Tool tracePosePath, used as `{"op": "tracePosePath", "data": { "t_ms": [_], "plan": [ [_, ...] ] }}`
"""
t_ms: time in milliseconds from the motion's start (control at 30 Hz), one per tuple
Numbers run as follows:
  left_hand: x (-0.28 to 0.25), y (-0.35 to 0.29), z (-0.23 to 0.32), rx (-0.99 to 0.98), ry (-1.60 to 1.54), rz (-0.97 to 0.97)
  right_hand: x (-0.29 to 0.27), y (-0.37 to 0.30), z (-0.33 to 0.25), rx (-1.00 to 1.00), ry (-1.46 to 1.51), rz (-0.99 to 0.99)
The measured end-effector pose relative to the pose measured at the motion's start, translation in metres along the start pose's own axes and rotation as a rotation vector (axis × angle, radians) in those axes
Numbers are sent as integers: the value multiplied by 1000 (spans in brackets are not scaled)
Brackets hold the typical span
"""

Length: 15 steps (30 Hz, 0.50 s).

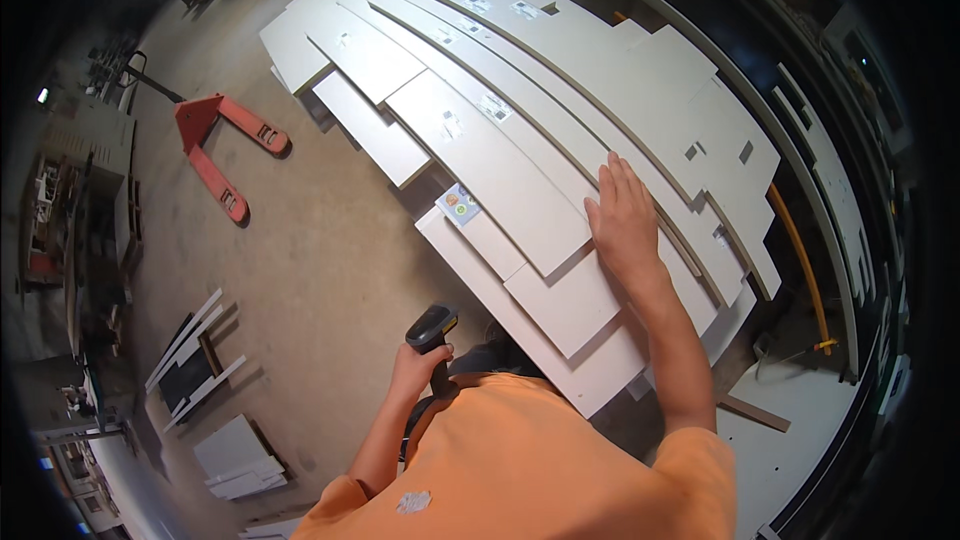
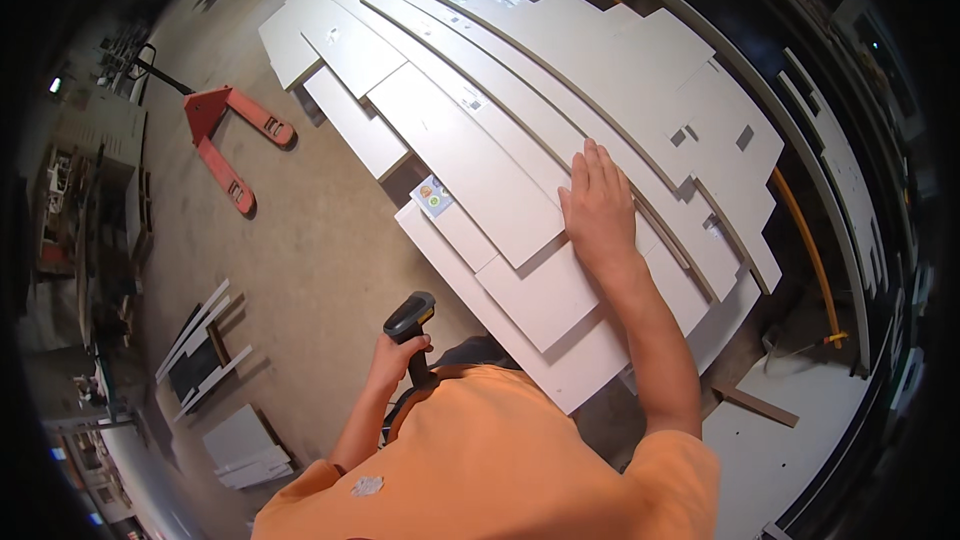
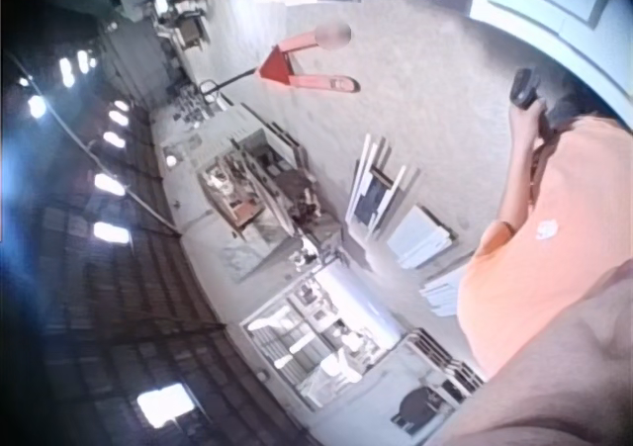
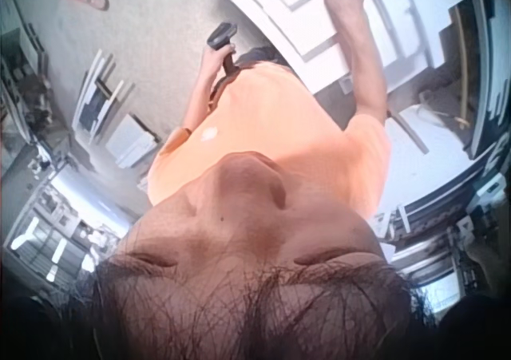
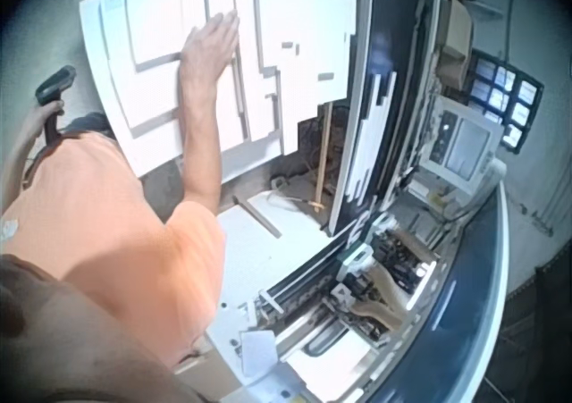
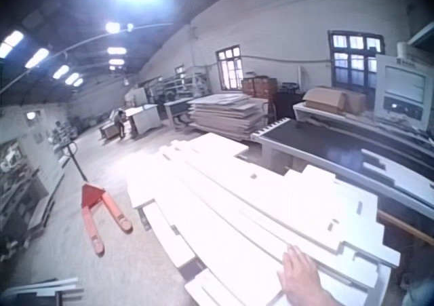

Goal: The person repeatedly picks up white rectangular wood panels from a stack, scans their barcodes with a handheld scanner, and places them on a machine table. The person then uses a yellow-handled tool to adjust or secure the panels on the table before repeating the process with additional panels.

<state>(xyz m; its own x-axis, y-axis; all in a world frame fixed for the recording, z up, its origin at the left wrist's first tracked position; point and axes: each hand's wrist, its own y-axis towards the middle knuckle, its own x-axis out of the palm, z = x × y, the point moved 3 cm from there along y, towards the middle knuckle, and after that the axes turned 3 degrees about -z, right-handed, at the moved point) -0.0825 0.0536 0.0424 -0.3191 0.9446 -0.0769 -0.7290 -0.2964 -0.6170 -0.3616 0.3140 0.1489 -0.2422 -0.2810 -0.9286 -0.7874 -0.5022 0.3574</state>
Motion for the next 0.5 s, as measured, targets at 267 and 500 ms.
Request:
{"op": "tracePosePath", "data": {
  "t_ms": [267, 500],
  "plan": [
    [7, 40, 35, 144, 55, -86, 0, 17, -28, 131, 107, -24],
    [-2, 50, 39, 216, -33, -84, -26, 15, -19, 142, 75, -5]
  ]
}}
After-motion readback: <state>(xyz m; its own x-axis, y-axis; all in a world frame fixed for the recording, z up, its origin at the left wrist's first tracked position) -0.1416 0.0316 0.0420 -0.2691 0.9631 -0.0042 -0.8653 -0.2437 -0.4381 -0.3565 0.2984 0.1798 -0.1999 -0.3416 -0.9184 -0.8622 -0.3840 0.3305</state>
